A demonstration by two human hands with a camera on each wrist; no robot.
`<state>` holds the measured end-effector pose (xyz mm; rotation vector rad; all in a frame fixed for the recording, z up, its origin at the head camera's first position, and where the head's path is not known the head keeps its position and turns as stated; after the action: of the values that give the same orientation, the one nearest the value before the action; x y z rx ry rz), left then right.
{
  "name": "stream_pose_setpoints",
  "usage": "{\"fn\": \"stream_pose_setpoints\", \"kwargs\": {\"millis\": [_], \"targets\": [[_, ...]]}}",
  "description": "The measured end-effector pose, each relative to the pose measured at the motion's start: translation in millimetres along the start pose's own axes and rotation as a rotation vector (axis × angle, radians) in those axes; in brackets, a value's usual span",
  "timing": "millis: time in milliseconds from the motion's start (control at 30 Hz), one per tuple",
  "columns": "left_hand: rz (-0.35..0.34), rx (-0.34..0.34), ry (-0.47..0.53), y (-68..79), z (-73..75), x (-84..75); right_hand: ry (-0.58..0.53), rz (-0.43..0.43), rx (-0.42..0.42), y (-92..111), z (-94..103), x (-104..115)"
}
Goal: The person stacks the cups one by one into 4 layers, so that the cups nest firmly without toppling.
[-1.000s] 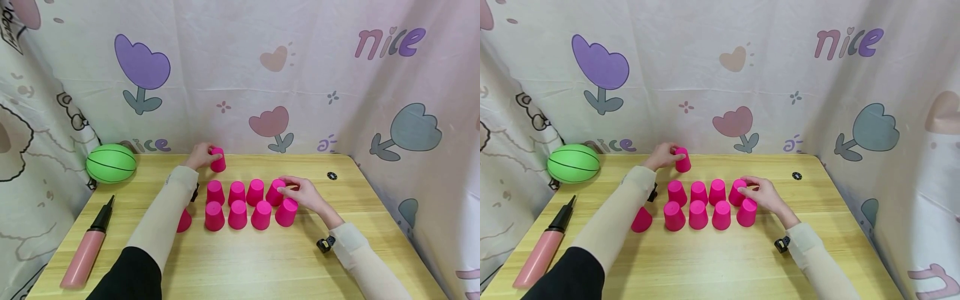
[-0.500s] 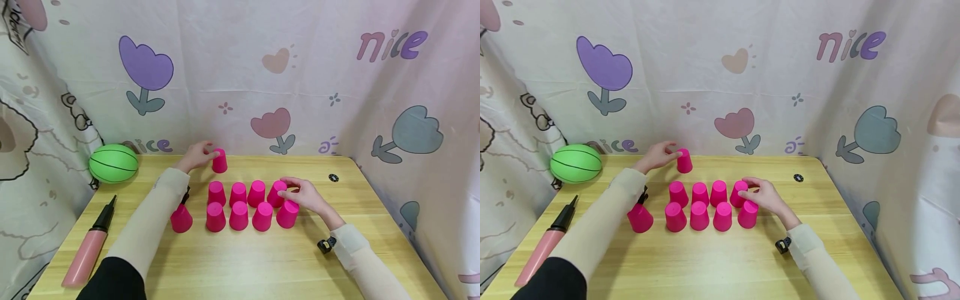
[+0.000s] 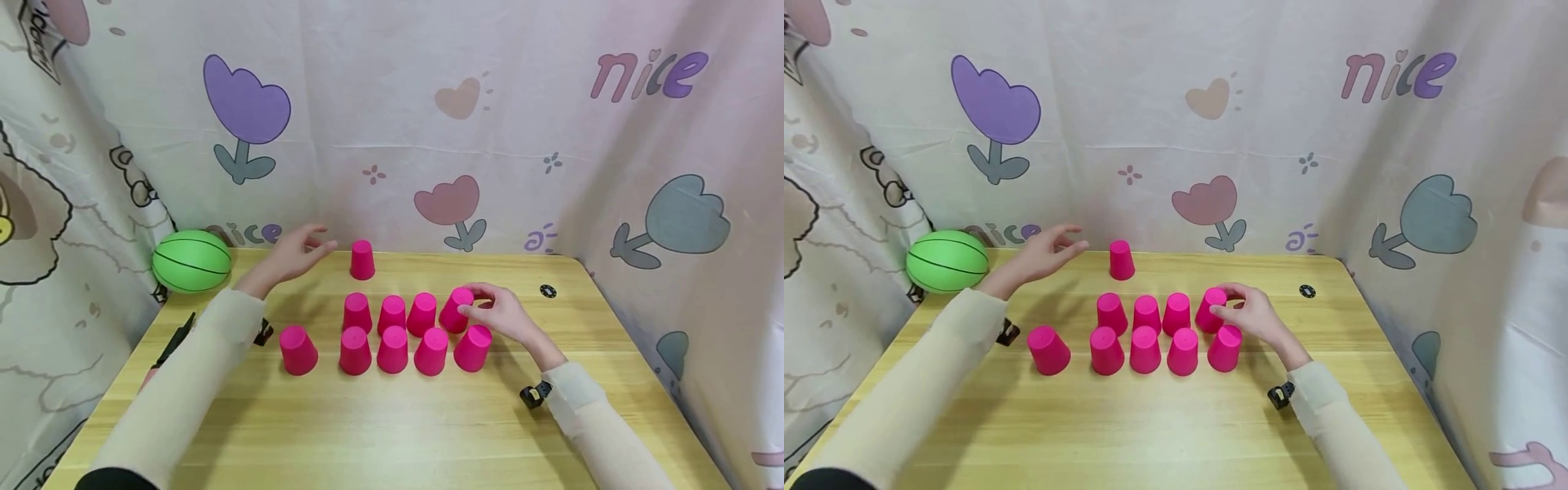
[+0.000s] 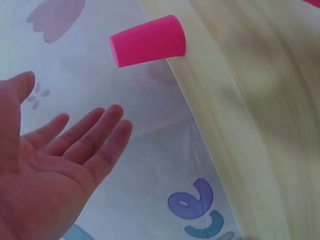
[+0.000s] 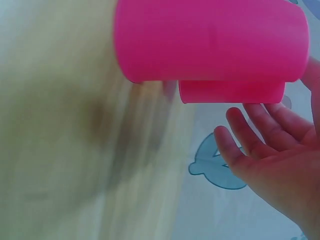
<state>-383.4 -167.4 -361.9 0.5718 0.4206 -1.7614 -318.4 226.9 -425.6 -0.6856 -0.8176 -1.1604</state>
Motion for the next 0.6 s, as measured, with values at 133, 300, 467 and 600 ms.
{"fn": "stream_pose_setpoints", "kwargs": {"millis": [133,300,467,600], "targets": [[-0.041,0.028,-0.024,26.9,1.3,2.8,0.019,0.031,-0.022,-9.0,5.5,12.4],[-0.093,0.025,-0.022,57.8,3.6,9.0,0.036,0.061,-0.029,-22.0,9.7,32.6],[-0.119,0.017,-0.008,79.0,-0.2,19.6,0.045,0.045,-0.028,-36.5,13.8,48.3],[-0.121,0.014,0.012,93.8,-7.2,29.7,0.063,0.069,-0.035,-52.0,15.8,64.2]]}}
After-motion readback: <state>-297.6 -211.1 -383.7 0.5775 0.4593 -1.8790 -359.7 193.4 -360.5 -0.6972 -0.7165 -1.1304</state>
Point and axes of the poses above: each hand's wrist, its own y-axis away from the middle knuckle, its own z-axis out of the back of the hand, x = y × z, the point moved 9 cm from there along -y, towards the middle knuckle, and after that the axes turned 4 degrees about -y, right-handed, at the moved point
